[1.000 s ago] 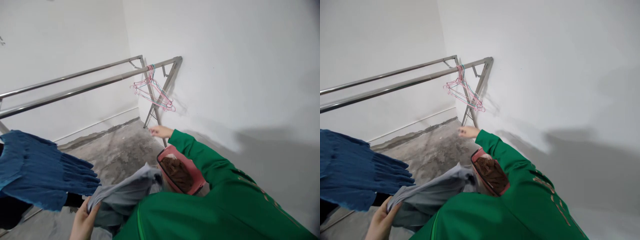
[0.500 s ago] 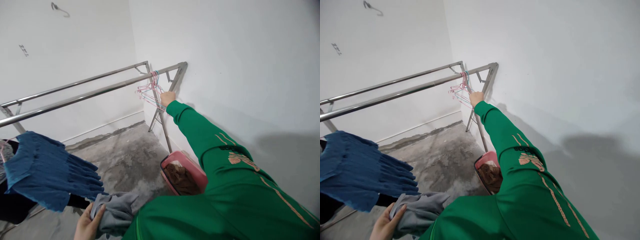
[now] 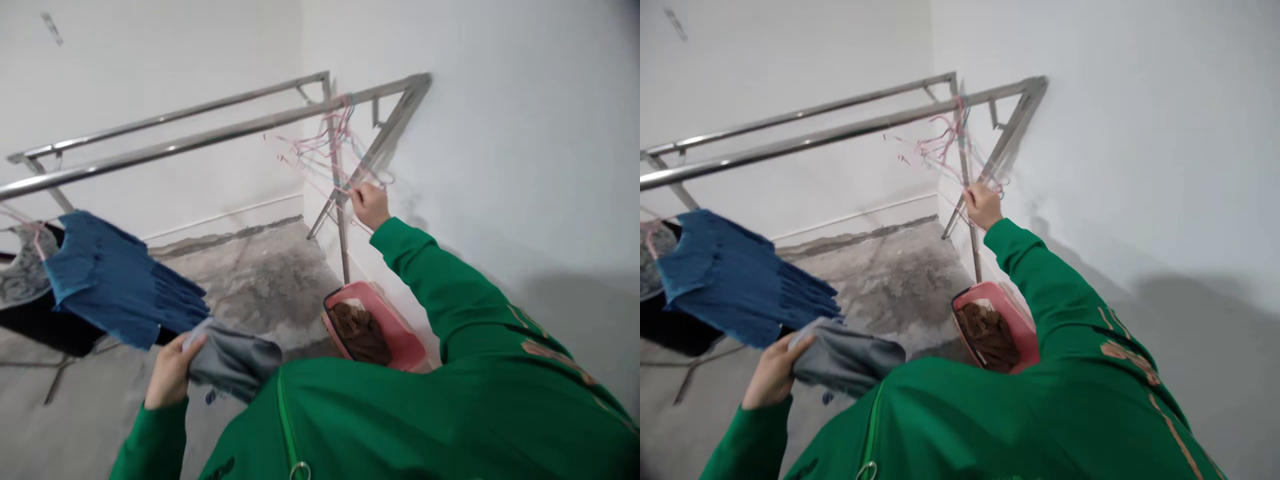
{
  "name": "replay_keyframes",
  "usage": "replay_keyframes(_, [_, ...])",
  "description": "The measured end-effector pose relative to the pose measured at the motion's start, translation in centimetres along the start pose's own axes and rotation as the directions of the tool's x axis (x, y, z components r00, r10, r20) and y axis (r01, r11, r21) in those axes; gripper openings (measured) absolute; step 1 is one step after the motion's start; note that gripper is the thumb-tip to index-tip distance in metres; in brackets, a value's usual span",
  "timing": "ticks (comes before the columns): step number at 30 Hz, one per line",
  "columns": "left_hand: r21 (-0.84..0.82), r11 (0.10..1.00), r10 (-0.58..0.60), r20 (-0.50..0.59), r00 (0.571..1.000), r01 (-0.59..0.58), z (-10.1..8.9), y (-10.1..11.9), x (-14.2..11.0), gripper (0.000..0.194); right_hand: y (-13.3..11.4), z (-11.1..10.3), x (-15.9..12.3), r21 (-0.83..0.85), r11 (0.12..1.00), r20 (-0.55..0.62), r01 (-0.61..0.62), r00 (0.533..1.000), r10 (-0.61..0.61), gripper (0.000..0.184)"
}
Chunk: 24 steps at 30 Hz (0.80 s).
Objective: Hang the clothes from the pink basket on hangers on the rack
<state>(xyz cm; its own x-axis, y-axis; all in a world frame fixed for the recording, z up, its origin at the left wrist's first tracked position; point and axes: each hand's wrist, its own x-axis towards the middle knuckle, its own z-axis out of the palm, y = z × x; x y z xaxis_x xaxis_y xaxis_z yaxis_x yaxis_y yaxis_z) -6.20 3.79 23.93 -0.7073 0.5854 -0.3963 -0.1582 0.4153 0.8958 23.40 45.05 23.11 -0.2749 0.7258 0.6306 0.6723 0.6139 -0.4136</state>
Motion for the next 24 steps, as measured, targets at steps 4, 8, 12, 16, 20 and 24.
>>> replay_keyframes(4, [-0.116, 0.991, 0.054, -0.052, 0.997, -0.059, 0.3, 2.4, 1.7, 0.048, -1.4, 2.4, -10.1, 0.532, 0.824, 0.163, -0.194, 0.979, 0.125, 0.044])
replay_keyframes(8, [-0.201, 0.973, 0.117, 0.004, 0.993, -0.114, 0.5, 4.1, 4.1, 0.037, -4.6, 3.2, -16.1, 0.63, 0.561, 0.589, -0.537, 0.801, 0.106, 0.051])
replay_keyframes(12, [-0.193, 0.969, 0.169, 0.055, 0.984, -0.156, 0.7, 5.6, 4.9, 0.029, -4.9, 2.2, -17.6, 0.621, 0.401, 0.723, -0.673, 0.69, 0.038, 0.057])
replay_keyframes(16, [-0.196, 0.967, 0.191, 0.131, 0.973, -0.164, 1.3, 6.7, 4.9, 0.016, -5.3, 2.0, -17.8, 0.603, 0.409, 0.787, -0.685, 0.595, -0.162, 0.056])
replay_keyframes(20, [-0.139, 0.977, 0.194, 0.228, 0.954, -0.165, 2.5, 7.8, 4.3, 0.011, -9.5, 5.3, -18.1, 0.664, 0.552, 0.747, -0.504, 0.417, -0.518, 0.061])
replay_keyframes(24, [-0.057, 0.983, 0.182, 0.321, 0.929, -0.173, 3.6, 9.0, 2.9, 0.009, -14.5, 10.7, -18.3, 0.749, 0.516, 0.654, -0.417, 0.338, -0.677, 0.064])
